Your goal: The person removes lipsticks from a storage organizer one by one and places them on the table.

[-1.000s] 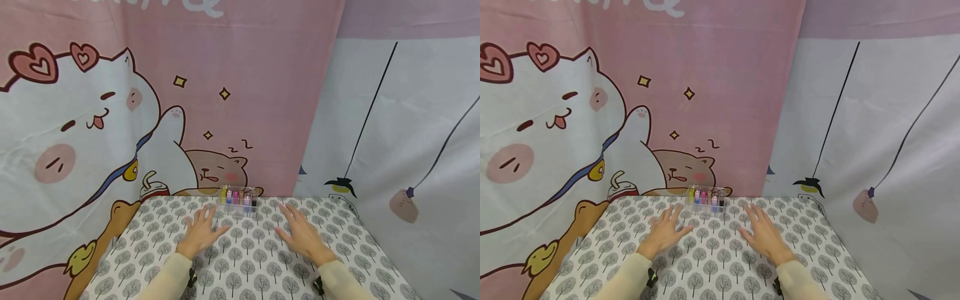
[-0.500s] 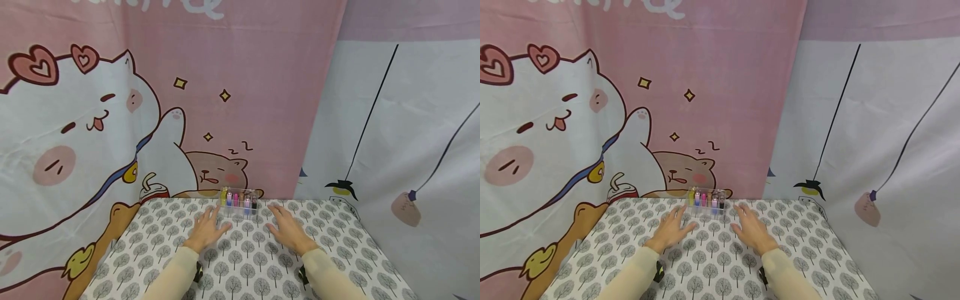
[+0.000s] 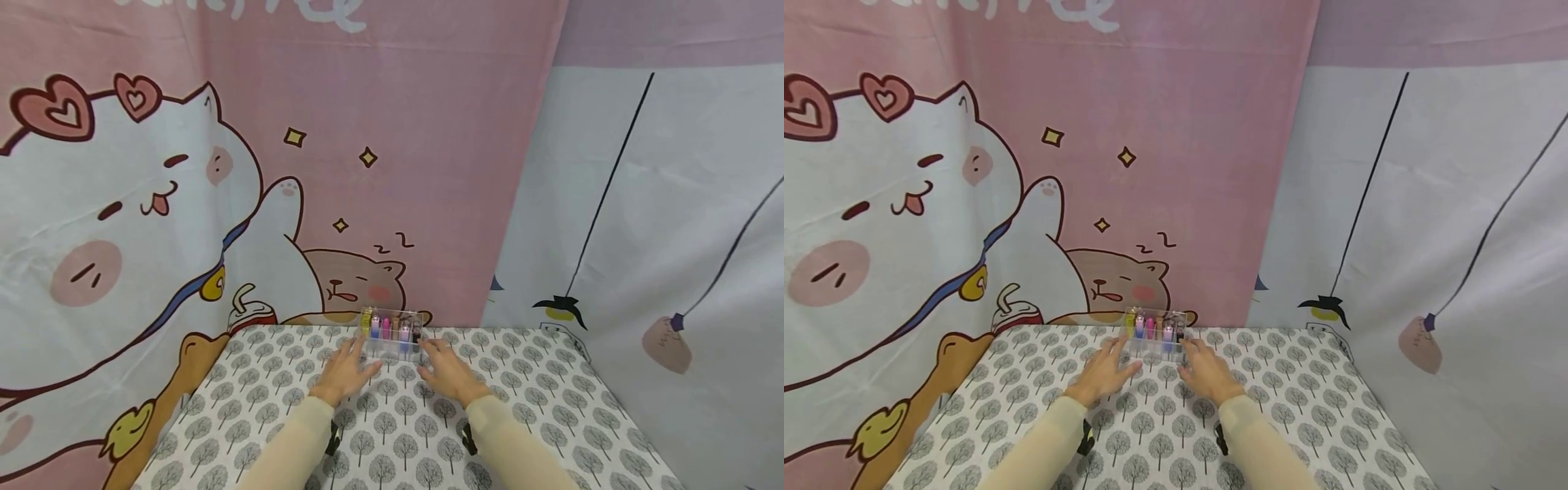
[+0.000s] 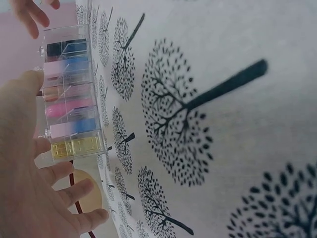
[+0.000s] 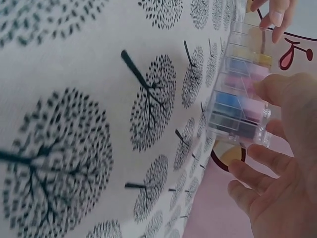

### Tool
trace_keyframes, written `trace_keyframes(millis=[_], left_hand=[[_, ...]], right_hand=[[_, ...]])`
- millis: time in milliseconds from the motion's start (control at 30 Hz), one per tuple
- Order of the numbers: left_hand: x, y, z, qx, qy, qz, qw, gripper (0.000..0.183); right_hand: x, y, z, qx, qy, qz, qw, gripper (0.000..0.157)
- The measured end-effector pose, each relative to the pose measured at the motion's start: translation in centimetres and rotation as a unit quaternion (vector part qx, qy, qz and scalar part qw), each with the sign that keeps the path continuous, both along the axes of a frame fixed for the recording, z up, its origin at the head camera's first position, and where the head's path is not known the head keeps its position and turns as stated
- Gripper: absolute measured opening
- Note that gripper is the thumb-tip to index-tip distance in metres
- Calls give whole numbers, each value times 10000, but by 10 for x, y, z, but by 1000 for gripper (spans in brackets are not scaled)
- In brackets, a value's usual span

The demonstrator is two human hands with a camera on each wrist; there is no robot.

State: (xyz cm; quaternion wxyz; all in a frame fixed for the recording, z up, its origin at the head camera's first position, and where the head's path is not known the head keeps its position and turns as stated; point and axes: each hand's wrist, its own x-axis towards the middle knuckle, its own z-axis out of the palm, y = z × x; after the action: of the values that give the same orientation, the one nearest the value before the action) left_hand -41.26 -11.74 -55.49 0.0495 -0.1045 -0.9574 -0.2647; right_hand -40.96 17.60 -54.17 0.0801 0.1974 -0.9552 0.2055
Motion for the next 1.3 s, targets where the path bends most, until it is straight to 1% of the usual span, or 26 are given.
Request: trace_keyframes(millis=[100,200,333,533,633,700,833,867,967,1067,1100,1167,1267,1300], left_hand=[[-1,2,-1,-43,14,-28,10000,91],[-1,4,-2,-79,39,-33,10000,91],[0,5,-2,-75,57,-12,10000,90],[1,3,-2,-48,71,-40,10000,87],[3,2,0,-6,84,-82,9999,86],[6,1,2,50,100,-109,9999,84],[10,-1,4,134,205,-161,9996,77],[10,-2,4,138,212,-174,9995,75],[12,-4,4,176,295,-252,9991,72],[14,-6,4,196,377,-318,9986,71],[15,-7,4,224,415,-337,9983,70],[17,-8,5,235,464,-369,9980,69],[20,-10,6,275,476,-414,9976,70],[22,-11,7,278,482,-439,9975,70]], right_hand=[[-1,-3,-3,-61,-139,-14,9999,70],[-2,-5,-6,-41,-189,-75,9998,71],[-3,-7,-8,36,-108,-142,9998,70],[-1,-7,-5,43,19,-71,10000,65],[2,-6,-2,-39,119,-4,9999,62],[3,-5,-2,-149,68,57,9998,61],[-3,3,-14,-384,221,311,9985,55],[-12,8,-26,-387,436,471,9972,54],[-16,12,-33,-421,758,647,9941,48],[-11,12,-29,-422,911,704,9925,44],[-1,8,-17,-450,788,608,9940,41],[5,6,-11,-333,844,533,9944,38],[13,3,-3,-123,808,416,9958,35],[16,2,0,-108,723,397,9965,35]])
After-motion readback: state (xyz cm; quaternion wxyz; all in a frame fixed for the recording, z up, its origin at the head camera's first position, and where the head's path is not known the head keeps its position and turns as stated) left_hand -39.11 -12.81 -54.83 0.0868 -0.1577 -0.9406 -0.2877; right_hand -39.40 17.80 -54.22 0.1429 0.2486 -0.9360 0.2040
